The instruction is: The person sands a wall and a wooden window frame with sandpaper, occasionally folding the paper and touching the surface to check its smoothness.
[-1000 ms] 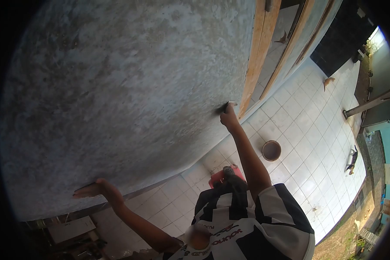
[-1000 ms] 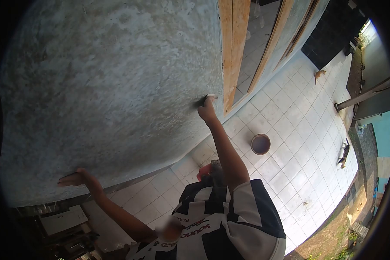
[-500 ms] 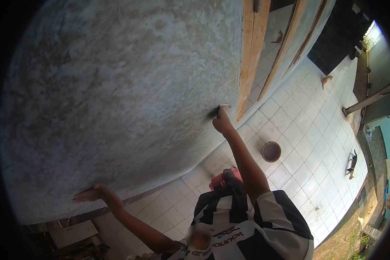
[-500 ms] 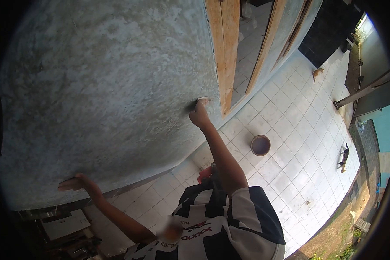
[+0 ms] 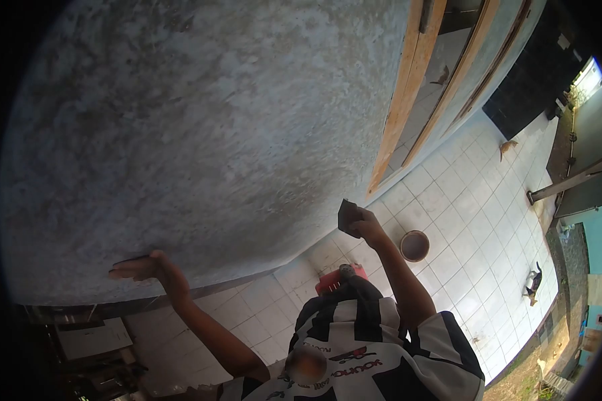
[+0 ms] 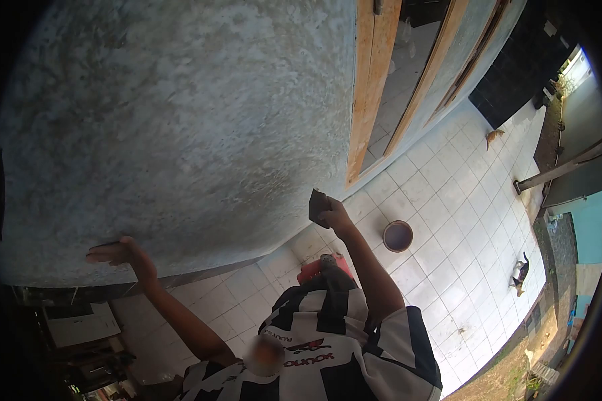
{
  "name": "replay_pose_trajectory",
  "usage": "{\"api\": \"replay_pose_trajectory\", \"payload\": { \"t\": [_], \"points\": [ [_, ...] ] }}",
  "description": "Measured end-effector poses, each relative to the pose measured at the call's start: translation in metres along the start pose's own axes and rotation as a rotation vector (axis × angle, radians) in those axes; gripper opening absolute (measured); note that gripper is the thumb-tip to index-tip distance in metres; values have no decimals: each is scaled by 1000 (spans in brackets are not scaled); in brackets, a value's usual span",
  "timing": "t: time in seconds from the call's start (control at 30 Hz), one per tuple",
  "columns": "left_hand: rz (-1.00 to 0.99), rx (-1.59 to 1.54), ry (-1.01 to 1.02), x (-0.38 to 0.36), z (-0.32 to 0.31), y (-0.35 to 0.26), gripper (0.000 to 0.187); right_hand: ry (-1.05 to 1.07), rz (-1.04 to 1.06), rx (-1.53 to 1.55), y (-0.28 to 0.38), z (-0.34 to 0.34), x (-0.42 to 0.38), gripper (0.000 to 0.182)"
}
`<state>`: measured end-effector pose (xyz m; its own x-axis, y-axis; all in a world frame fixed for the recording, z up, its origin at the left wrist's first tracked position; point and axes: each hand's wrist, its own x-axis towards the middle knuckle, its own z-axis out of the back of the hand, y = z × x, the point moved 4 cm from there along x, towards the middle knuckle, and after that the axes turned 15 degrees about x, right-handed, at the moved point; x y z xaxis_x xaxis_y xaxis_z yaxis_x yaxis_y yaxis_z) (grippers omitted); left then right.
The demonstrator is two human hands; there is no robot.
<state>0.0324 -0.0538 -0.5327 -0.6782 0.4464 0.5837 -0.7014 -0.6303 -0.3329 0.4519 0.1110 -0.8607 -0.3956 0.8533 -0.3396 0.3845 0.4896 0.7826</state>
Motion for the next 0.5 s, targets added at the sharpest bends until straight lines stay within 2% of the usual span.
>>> {"api": "replay_pose_trajectory", "payload": {
  "t": [0.1, 0.17, 0.23, 0.27, 0.33, 0.37, 0.4, 0.43, 0.47, 0.5],
  "points": [
    [-34, 37, 17, -4, -9, 4, 128, 101, -195, 83, -5, -53, -60, 57],
    [-119, 77, 34, -20, -1, -2, 125, 222, -253, -38, -16, -85, -87, 63],
    [-217, 46, 117, -51, 17, -21, 116, 420, -177, -50, -2, -142, -117, 48],
    [-249, 15, 187, -72, 25, -22, 111, 588, -202, -73, 7, -169, -129, 45],
    [-209, -434, 400, -114, 29, -17, 92, 873, -247, -130, 37, -228, -160, 36],
    [-27, -738, 658, -137, 20, 0, 87, 907, -268, -151, 47, -248, -165, 36],
    [154, -1054, 905, -162, 8, 14, 83, 1121, -247, -339, 53, -271, -173, 35],
    [444, -1417, 1098, -185, -1, 23, 84, 1329, -217, -529, 58, -289, -181, 33],
    [496, -1617, 1257, -199, -1, 26, 91, 1343, -221, -680, 60, -304, -182, 32],
    [497, -1634, 1222, -213, 2, 32, 91, 1367, -226, -701, 54, -314, -182, 32]
  ]
}}
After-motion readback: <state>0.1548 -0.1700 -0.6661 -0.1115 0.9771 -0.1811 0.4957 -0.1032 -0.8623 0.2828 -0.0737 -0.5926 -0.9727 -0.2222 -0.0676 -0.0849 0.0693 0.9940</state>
